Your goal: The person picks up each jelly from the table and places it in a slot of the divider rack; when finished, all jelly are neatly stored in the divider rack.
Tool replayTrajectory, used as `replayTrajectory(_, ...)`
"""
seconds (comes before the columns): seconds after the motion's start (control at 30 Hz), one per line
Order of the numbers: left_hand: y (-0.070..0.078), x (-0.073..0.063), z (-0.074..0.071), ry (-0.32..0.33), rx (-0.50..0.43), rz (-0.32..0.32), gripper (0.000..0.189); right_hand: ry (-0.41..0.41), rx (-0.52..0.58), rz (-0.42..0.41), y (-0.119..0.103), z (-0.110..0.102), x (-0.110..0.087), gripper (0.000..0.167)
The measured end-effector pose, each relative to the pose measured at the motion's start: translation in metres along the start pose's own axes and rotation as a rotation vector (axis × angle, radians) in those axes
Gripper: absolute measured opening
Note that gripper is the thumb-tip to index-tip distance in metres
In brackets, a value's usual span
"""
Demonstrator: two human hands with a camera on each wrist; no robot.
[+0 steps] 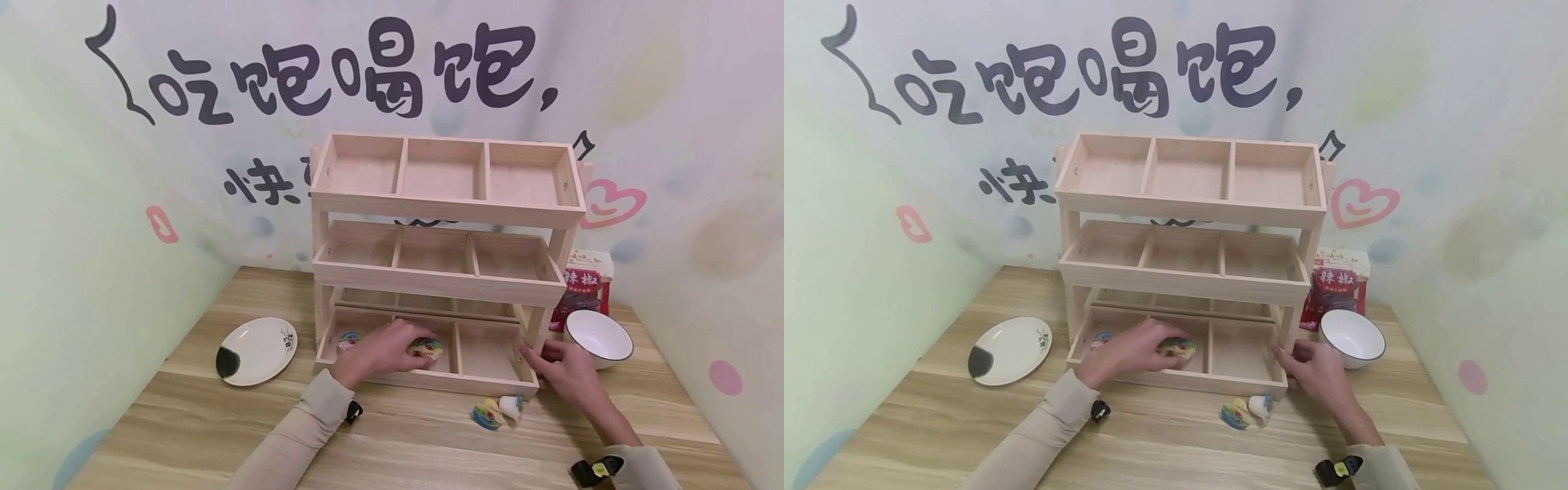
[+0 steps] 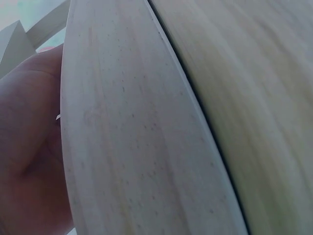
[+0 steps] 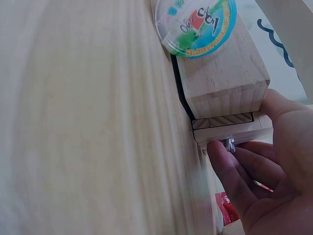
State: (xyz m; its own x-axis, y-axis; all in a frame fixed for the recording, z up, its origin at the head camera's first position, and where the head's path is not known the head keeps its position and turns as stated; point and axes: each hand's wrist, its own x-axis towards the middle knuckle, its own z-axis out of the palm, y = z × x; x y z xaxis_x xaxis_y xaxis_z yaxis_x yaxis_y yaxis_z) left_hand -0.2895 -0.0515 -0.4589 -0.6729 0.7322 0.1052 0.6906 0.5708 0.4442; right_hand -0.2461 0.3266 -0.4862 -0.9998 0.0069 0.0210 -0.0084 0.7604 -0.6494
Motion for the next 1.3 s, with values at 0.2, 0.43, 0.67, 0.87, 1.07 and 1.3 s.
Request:
replayTrajectory(0.2, -0.001, -0.003, -0.001, -0.017, -0.026, -0.017, 0.040, 0.004, -0.004, -0.017, 0.000, 0.001, 0.002, 0.074)
replayTrajectory(0.43, 0.001, -0.008, -0.003, 0.014, -0.016, -0.046, 0.060, 0.004, -0.005, -0.022, -0.001, 0.002, 0.003, 0.074)
replayTrajectory(0.67, 0.025, -0.006, 0.001, 0.145, -0.089, 0.090, 0.051, -0.002, 0.001, -0.004, 0.000, 0.001, 0.001, 0.075)
replayTrajectory(0.87, 0.062, -0.001, 0.020, 0.153, -0.045, 0.214, 0.046, 0.007, -0.020, -0.009, 0.004, -0.002, 0.000, 0.077)
replayTrajectory(1.07, 0.091, -0.002, 0.036, 0.040, 0.045, 0.289, 0.041, 0.000, -0.050, -0.031, 0.005, -0.006, -0.002, 0.077)
replayTrajectory(1.3, 0.101, -0.003, 0.046, -0.027, 0.155, 0.280, 0.035, -0.010, -0.079, -0.069, -0.008, -0.004, -0.001, 0.065)
